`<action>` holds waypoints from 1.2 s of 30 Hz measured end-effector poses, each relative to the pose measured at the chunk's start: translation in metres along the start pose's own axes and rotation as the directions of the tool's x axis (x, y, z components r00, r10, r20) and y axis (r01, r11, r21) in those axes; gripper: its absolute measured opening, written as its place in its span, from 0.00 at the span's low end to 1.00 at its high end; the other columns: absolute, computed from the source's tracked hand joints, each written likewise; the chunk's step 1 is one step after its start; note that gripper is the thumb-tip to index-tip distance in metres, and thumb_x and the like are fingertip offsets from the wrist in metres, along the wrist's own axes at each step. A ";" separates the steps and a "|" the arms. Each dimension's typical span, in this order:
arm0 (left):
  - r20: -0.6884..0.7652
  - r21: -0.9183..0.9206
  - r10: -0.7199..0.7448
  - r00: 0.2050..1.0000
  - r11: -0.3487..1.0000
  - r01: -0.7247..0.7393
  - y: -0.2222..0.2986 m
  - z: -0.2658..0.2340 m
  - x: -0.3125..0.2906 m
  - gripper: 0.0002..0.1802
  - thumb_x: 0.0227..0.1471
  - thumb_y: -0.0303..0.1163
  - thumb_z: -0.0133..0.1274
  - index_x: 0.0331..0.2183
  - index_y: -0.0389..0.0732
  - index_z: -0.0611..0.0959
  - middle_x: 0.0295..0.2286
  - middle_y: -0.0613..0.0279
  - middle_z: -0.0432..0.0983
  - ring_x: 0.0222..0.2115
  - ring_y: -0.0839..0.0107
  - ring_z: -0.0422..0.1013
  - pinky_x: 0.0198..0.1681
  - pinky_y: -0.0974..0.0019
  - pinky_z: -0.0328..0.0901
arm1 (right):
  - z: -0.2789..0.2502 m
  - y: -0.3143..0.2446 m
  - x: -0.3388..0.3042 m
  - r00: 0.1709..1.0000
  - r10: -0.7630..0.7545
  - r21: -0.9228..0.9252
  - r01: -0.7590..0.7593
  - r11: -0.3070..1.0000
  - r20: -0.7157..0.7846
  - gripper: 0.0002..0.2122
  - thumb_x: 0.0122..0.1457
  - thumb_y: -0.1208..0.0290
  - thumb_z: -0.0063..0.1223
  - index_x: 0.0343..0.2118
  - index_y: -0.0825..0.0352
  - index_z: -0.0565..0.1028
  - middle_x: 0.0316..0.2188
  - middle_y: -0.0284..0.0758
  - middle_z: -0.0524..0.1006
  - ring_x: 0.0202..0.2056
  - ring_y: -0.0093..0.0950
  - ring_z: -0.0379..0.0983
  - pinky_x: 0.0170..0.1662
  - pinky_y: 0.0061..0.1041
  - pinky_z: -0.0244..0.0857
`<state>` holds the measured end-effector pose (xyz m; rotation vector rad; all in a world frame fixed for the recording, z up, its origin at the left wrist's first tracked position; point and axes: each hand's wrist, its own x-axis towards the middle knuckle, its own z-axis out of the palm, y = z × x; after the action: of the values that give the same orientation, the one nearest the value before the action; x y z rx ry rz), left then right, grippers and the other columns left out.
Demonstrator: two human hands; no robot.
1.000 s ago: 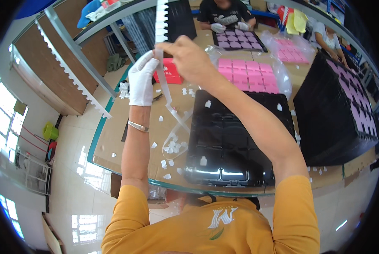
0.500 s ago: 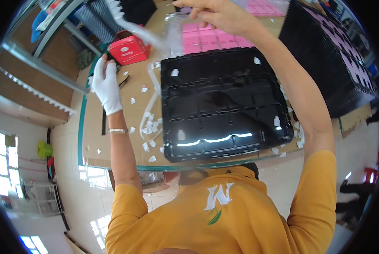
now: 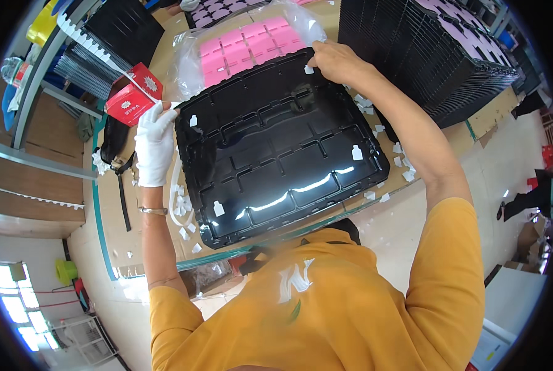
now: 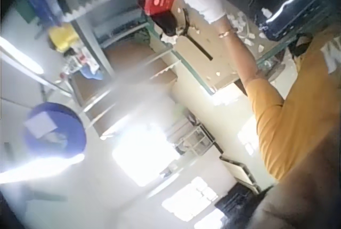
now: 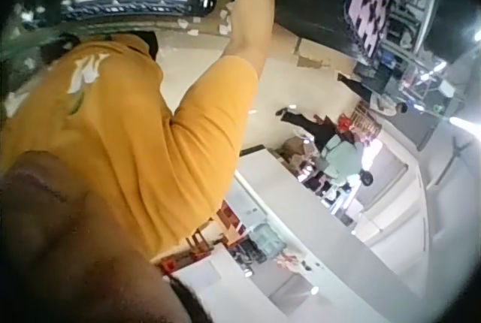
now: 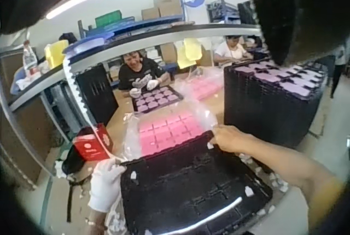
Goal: The person places small white adhesive pieces onto a black plastic tray, then inserts a pink grid insert into the tray. The process is repeated with another tray. The person works at a table with stacks of trays and inserts nearby.
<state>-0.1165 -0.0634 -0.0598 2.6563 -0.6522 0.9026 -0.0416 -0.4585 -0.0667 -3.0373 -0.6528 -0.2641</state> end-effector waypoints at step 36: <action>0.042 -0.896 -0.531 0.846 0.356 0.267 -0.112 -0.030 0.090 0.37 0.52 0.24 0.52 0.61 0.27 0.58 0.52 0.51 0.70 0.50 0.68 0.69 0.54 0.68 0.62 | -0.001 0.048 0.002 0.975 0.091 -0.095 -0.112 0.989 -0.200 0.08 0.49 0.79 0.55 0.33 0.65 0.73 0.29 0.42 0.74 0.35 0.43 0.75 0.37 0.40 0.69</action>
<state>-0.0134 0.0151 0.0090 1.5538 -0.2256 0.5020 -0.0202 -0.5019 -0.0652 -3.0764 -0.4824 -0.6030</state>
